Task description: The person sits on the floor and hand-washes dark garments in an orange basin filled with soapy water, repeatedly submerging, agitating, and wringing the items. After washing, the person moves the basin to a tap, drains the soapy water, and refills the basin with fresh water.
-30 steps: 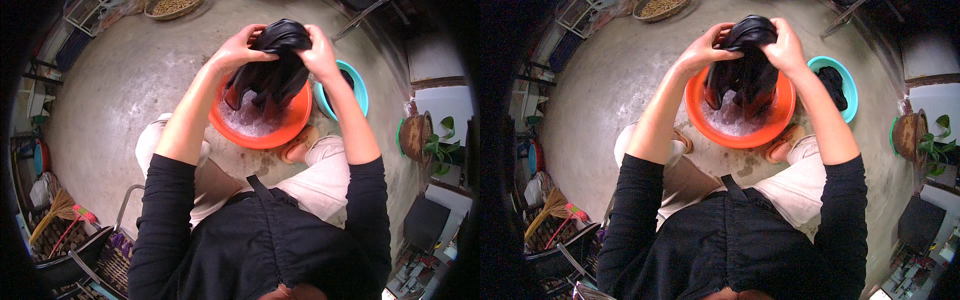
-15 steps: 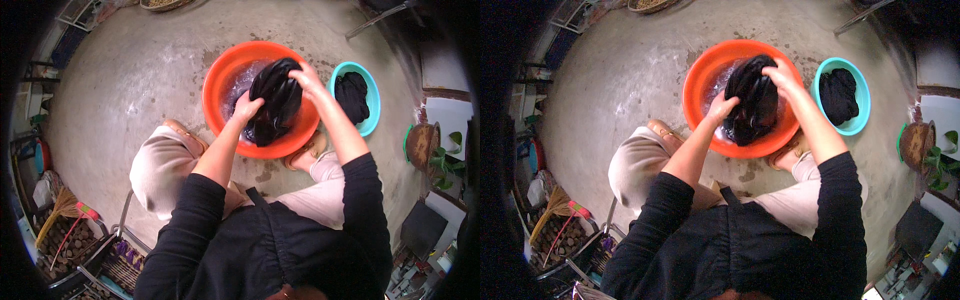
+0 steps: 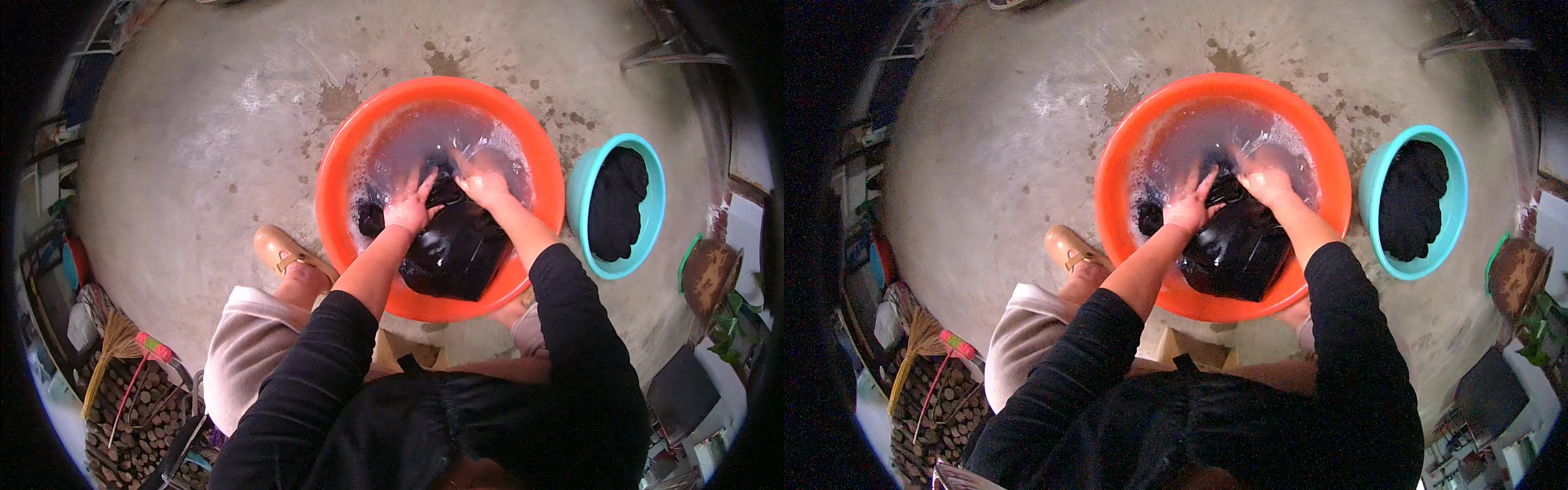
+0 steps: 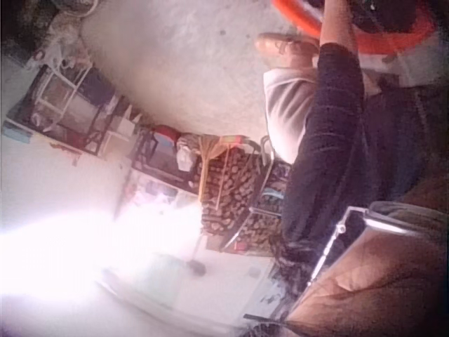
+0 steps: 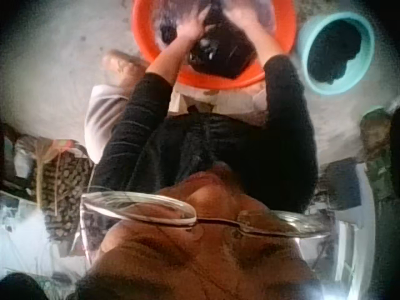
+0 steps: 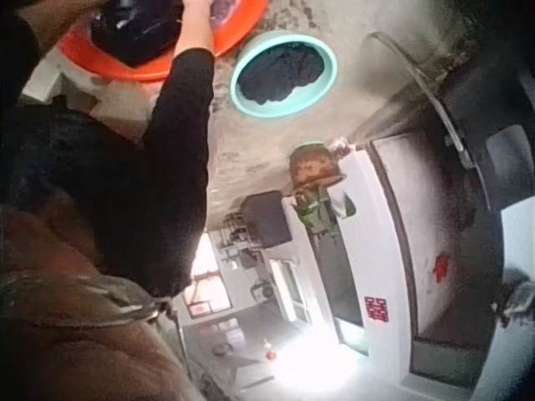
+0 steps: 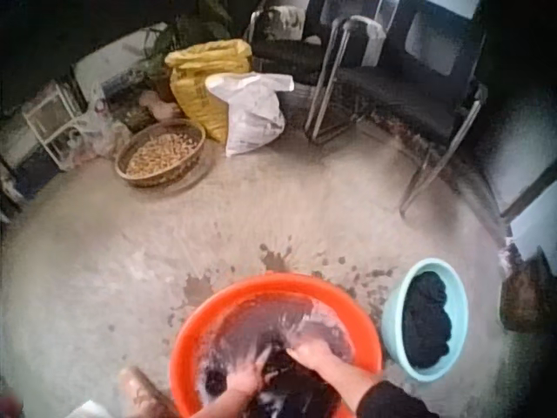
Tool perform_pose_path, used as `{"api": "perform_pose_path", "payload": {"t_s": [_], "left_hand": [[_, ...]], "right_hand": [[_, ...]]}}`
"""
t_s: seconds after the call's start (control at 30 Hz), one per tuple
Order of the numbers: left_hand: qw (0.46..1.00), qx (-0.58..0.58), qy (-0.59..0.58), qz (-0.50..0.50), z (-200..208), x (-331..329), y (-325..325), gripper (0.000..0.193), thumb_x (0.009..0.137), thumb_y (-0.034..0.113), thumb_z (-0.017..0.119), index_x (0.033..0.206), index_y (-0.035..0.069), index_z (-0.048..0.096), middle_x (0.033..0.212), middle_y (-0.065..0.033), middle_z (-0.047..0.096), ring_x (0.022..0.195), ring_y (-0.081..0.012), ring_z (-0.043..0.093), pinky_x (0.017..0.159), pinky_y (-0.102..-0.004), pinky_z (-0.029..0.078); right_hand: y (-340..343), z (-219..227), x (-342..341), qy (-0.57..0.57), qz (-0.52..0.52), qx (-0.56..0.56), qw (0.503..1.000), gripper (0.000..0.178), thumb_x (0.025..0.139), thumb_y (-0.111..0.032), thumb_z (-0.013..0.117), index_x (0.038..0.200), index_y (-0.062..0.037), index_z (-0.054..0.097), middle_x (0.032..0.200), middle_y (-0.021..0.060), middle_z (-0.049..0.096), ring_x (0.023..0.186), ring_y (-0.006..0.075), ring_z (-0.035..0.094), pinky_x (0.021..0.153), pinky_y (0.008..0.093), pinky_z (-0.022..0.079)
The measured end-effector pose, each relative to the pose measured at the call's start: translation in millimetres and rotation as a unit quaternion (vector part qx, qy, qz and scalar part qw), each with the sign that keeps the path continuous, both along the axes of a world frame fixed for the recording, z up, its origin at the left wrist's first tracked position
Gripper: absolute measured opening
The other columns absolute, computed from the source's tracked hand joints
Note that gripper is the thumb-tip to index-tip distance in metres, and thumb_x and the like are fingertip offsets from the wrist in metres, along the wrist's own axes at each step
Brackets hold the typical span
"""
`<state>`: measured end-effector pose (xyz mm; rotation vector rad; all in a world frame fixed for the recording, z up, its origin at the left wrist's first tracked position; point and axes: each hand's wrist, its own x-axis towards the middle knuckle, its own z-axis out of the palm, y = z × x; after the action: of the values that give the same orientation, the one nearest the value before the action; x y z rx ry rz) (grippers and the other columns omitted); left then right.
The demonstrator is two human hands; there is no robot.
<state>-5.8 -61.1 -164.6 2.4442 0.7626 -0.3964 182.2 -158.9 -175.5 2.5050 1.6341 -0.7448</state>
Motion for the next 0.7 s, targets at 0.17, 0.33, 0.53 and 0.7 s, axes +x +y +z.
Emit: {"api": "perform_pose_path", "payload": {"t_s": [0.17,0.33,0.53,0.7], "left_hand": [[0.986,-0.151,0.064,0.009,-61.3,3.8,27.7,0.056,0.086,0.039,0.064,0.138,0.020,0.055,0.138,-0.0171,0.056,0.128,-0.0357,0.052,0.106,-0.0444,0.042],[0.954,-0.190,0.178,0.151,-70.9,28.3,44.3,0.049,0.085,0.036,0.064,0.129,0.014,0.062,0.129,-0.0182,0.062,0.121,-0.0349,0.058,0.106,-0.0438,0.044],[0.998,-0.052,0.042,0.018,8.5,10.1,58.3,0.074,0.083,0.040,0.073,0.147,0.022,0.042,0.140,-0.0134,0.053,0.126,-0.0338,0.053,0.104,-0.0433,0.045],[0.997,-0.028,0.064,0.032,51.7,-14.0,54.3,0.089,0.081,0.043,0.076,0.153,0.016,0.031,0.145,-0.0113,0.049,0.134,-0.0327,0.046,0.111,-0.0417,0.038]], "right_hand": [[21.1,-9.5,8.4,0.081,-0.200,-0.014,0.976,0.072,0.086,-0.029,0.066,0.150,-0.0332,0.034,0.138,0.0257,0.050,0.126,0.0421,0.050,0.100,0.0507,0.045],[13.8,-6.9,6.5,0.042,-0.218,0.105,0.969,0.092,0.076,-0.010,0.075,0.154,-0.0279,0.029,0.155,0.0241,0.028,0.143,0.0398,0.031,0.116,0.0478,0.030],[-2.7,4.5,2.4,0.135,-0.373,0.136,0.908,0.086,0.068,-0.008,0.078,0.144,-0.0091,0.040,0.137,0.0299,0.048,0.129,0.0422,0.048,0.108,0.0422,0.041],[-15.7,64.3,-14.8,0.193,-0.369,0.167,0.894,0.053,0.066,-0.011,0.074,0.116,-0.0016,0.063,0.106,0.0169,0.070,0.103,0.0306,0.067,0.092,0.0396,0.052]]}}
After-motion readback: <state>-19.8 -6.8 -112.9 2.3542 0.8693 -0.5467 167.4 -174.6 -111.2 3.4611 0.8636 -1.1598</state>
